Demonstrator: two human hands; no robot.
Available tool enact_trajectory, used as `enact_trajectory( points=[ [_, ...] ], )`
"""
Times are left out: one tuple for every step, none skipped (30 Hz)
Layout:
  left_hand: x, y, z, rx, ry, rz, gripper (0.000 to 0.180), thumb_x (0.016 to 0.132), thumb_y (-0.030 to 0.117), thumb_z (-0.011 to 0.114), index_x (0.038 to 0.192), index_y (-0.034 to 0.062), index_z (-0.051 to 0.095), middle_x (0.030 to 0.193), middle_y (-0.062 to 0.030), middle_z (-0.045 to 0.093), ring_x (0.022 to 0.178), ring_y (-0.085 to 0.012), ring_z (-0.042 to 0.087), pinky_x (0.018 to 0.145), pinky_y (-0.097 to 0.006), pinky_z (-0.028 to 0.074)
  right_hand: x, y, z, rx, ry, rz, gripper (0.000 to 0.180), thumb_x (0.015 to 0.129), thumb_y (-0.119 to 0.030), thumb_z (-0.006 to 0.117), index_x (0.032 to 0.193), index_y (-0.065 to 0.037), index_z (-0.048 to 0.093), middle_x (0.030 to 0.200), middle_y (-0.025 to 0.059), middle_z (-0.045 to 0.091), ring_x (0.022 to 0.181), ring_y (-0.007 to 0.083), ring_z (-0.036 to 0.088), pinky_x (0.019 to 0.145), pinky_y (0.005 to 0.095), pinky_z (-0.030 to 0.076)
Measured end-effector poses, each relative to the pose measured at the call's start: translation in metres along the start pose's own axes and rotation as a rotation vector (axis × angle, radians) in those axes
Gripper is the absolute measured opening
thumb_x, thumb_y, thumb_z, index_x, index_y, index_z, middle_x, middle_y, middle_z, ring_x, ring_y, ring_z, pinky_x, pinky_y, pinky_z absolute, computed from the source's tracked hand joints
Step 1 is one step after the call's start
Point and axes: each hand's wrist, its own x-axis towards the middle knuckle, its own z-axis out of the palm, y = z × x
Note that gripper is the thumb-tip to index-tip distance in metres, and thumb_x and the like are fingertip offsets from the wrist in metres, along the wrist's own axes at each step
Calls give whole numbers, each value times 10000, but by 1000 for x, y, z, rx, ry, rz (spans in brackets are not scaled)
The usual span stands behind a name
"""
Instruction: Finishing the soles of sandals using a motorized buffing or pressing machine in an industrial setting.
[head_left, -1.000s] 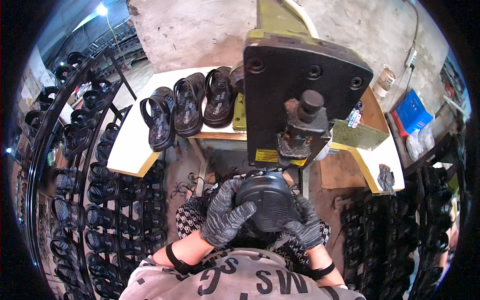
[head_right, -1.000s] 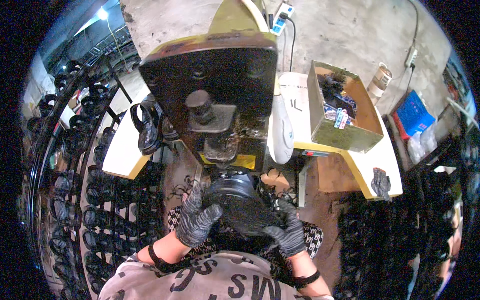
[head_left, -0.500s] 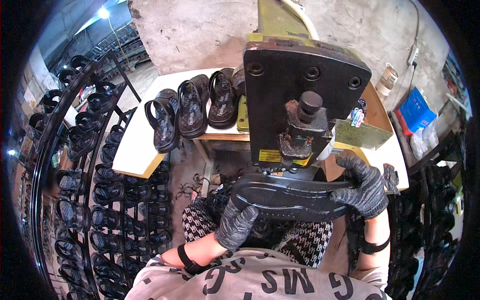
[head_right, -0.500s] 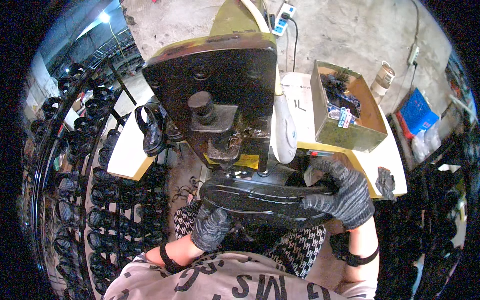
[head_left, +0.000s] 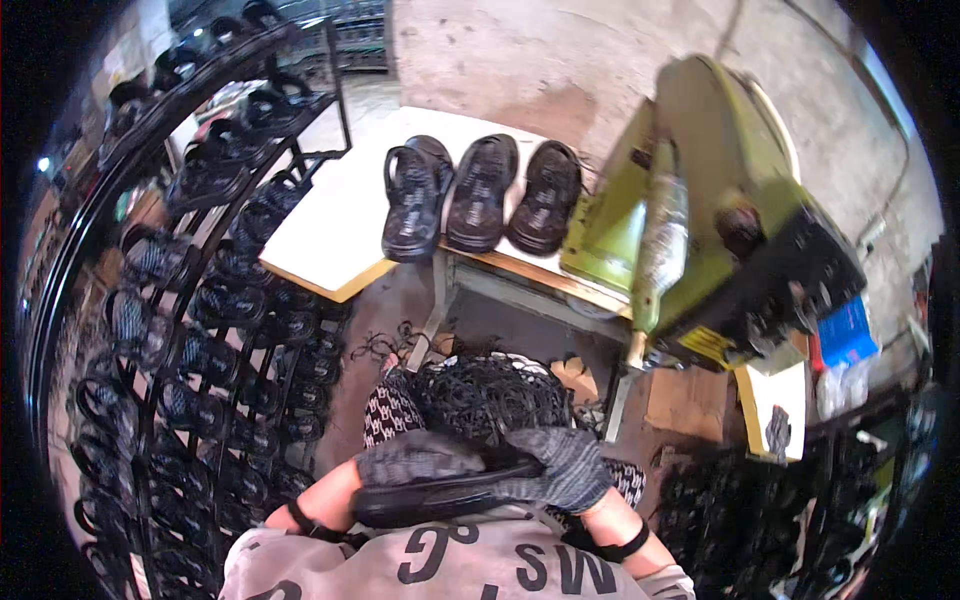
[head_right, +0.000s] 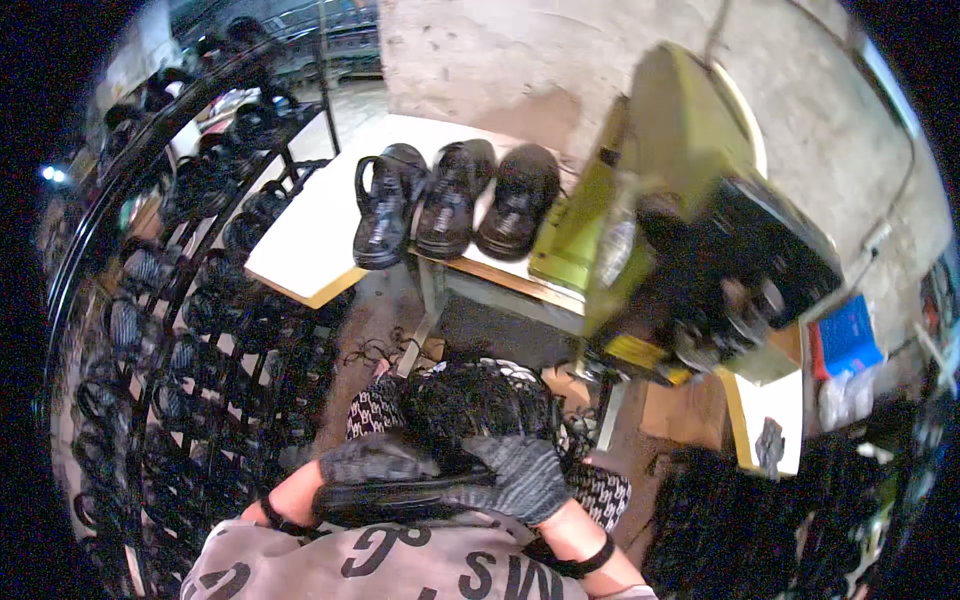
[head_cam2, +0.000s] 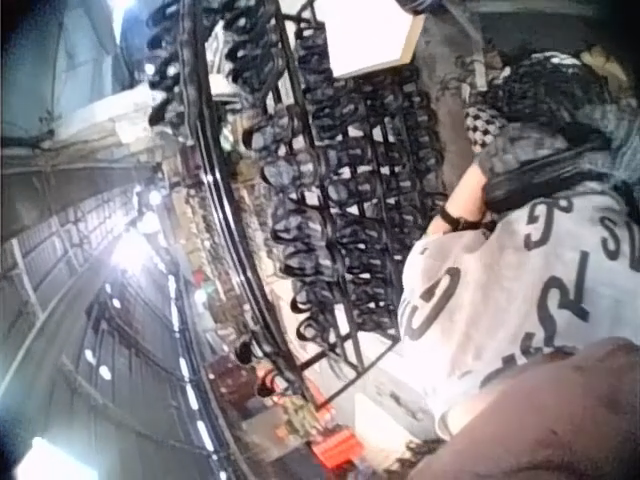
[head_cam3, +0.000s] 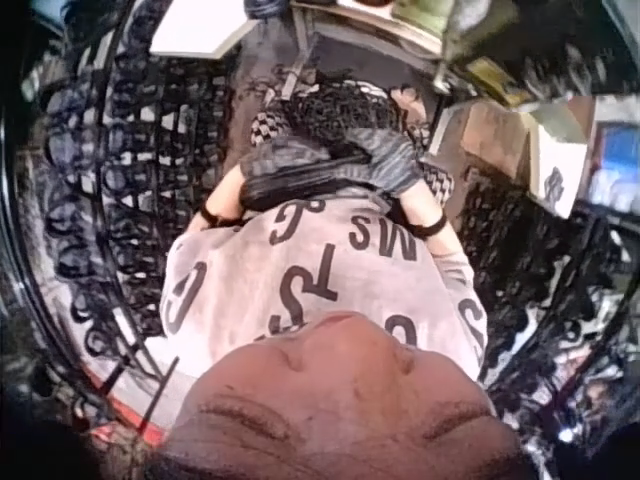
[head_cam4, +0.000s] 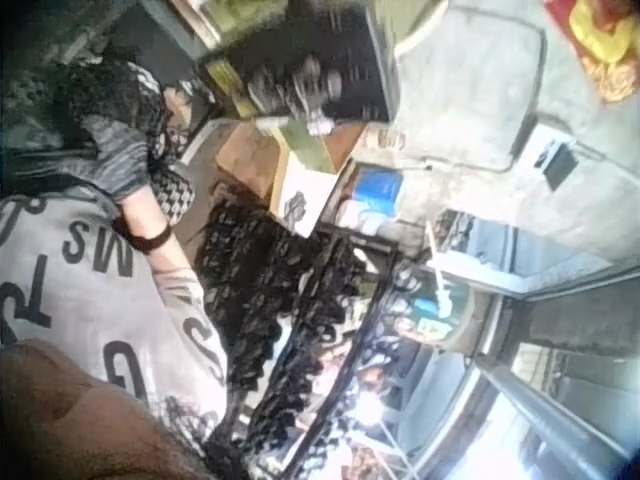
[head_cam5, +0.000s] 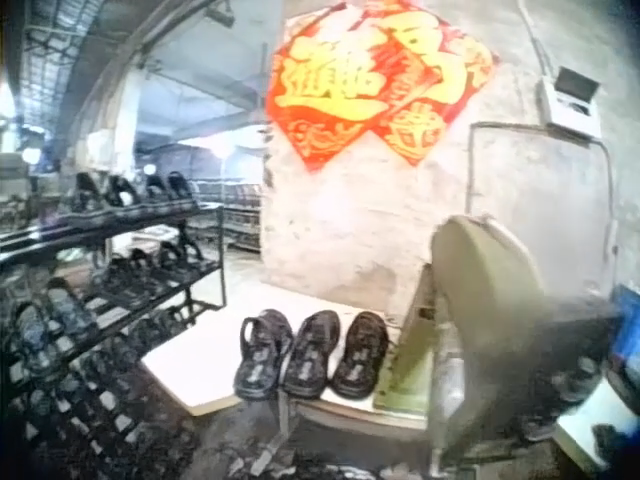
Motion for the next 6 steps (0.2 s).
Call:
enact_trajectory(
  points=[
    [-30, 9, 5, -273, 265, 16, 384, 945, 285, 586, 1238, 36, 600, 1232, -107, 630, 1167, -226, 570, 1035, -351, 415, 19, -1, 4, 32, 58, -66, 635, 675, -459, 806, 1140, -55, 653, 1130, 186, 640, 1087, 357, 592, 972, 450, 449],
    [-58, 19, 10, -544, 541, 33, 345, 933, 254, 609, 1203, 39, 623, 1197, -107, 648, 1134, -227, 589, 1014, -354, 432, 38, -3, 8, 70, 112, -143, 615, 690, -441, 798, 1148, -59, 648, 1146, 189, 623, 1096, 374, 572, 988, 471, 427],
    [-79, 18, 11, -428, 726, 11, 352, 917, 321, 621, 1160, 71, 667, 1198, -114, 649, 1179, -250, 554, 1048, -372, 392, 60, -2, 11, 54, 234, -304, 601, 714, -433, 786, 1152, -49, 638, 1092, 178, 630, 1016, 388, 587, 954, 479, 441],
    [-94, 20, 11, -307, 908, -17, 368, 900, 389, 632, 1117, 102, 712, 1200, -121, 649, 1224, -273, 519, 1083, -389, 352, 76, -10, 4, 38, 270, -283, 626, 733, -430, 778, 1192, -40, 607, 1142, 185, 618, 1062, 373, 583, 980, 468, 432],
    [-110, 30, 7, -404, 1032, -26, 392, 890, 396, 644, 1152, 110, 696, 1206, -138, 643, 1231, -286, 518, 1086, -394, 347, 89, -14, 6, 101, 296, -244, 654, 746, -412, 774, 1245, -43, 566, 1200, 189, 591, 1128, 355, 554, 1010, 460, 417],
    [-123, 45, -9, -499, 1141, -28, 421, 880, 404, 657, 1188, 118, 680, 1212, -156, 636, 1237, -298, 516, 1089, -399, 341, 101, -7, 9, 157, 331, -192, 686, 759, -394, 770, 1298, -47, 524, 1258, 192, 564, 1195, 336, 525, 1041, 451, 402]
  ],
)
